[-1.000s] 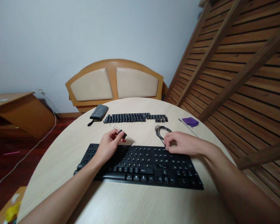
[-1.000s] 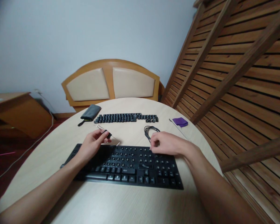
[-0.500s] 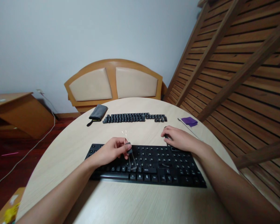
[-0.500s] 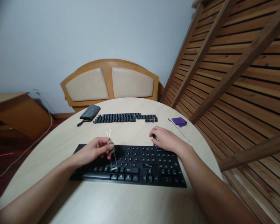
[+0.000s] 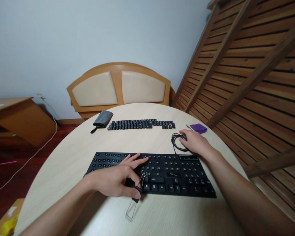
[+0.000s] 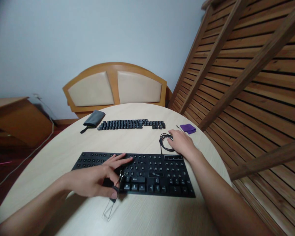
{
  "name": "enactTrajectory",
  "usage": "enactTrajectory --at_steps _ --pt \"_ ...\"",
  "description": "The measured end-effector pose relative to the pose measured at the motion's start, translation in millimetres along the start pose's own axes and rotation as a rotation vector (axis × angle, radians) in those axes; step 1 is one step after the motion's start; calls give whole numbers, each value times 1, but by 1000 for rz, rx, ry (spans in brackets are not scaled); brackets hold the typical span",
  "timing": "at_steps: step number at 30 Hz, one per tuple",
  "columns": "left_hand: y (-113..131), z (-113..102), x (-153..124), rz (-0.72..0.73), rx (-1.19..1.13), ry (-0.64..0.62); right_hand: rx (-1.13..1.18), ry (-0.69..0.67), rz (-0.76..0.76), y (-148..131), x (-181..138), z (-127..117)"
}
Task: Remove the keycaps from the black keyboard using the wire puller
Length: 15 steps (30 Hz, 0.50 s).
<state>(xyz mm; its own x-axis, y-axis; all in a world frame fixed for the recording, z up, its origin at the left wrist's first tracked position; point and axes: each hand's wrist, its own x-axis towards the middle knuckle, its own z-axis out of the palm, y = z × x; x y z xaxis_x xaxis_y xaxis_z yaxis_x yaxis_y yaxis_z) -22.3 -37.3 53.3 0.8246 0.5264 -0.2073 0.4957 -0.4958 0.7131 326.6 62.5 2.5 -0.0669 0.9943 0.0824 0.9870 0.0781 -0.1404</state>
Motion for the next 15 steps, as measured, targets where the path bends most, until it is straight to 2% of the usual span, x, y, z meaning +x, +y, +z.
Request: enactTrajectory --at_steps 5,10,15 --pt "-3 6 6 -41 23 -75 7 -3 -9 3 2 -2" --pt "-2 10 11 -38 1 -64 33 95 -6 -6 -4 -13" --pt "0 13 17 -32 -14 -21 146 119 -173 -25 -19 -24"
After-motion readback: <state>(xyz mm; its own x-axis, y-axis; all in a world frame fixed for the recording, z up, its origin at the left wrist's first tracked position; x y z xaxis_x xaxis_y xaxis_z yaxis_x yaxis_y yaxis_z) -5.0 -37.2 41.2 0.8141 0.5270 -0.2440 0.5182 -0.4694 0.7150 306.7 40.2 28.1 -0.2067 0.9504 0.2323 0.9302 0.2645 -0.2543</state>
